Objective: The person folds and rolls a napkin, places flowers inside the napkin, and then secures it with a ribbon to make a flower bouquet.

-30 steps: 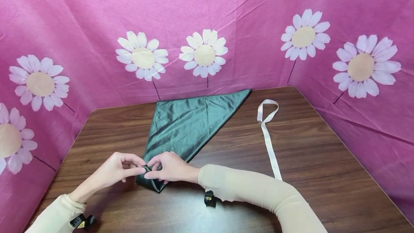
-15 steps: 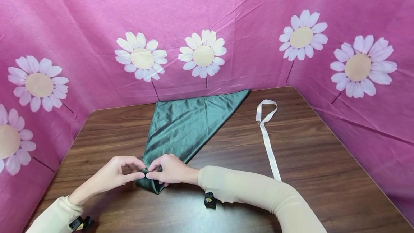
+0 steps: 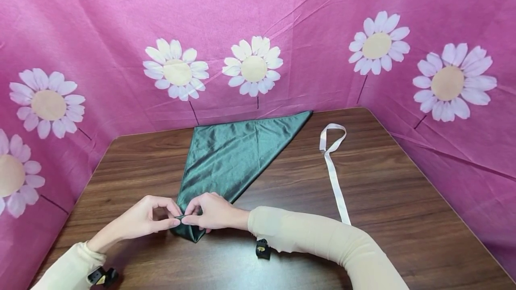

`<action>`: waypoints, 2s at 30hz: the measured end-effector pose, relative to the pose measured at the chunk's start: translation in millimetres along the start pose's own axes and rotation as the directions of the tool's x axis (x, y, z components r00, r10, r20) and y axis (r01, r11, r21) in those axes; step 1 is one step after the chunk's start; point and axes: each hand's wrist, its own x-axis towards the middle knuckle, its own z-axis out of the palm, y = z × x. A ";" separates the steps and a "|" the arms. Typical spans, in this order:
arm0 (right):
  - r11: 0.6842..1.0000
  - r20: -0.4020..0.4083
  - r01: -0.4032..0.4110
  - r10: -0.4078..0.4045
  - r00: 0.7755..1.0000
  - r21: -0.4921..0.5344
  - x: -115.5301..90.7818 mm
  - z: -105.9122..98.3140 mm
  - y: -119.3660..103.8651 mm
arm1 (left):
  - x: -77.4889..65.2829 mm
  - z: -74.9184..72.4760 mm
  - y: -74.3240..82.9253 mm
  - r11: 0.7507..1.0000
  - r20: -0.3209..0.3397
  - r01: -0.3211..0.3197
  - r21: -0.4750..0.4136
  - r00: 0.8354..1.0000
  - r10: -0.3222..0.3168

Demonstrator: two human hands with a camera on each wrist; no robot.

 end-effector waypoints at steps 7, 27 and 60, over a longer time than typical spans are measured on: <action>1.000 -0.005 -0.013 0.014 1.000 0.026 -0.2 -0.5 -2.0 | 0.4 -1.1 -0.8 0.976 0.036 0.111 -0.186 0.994 -0.106; 0.978 -0.040 -0.018 0.027 0.999 0.210 2.5 0.9 -1.1 | -1.9 3.7 -8.0 0.984 -0.004 0.088 -0.156 0.996 -0.090; 0.863 0.103 -0.243 0.220 0.970 0.443 2.7 1.6 3.1 | 1.8 15.6 -7.0 0.895 -0.106 -0.182 0.408 0.964 0.245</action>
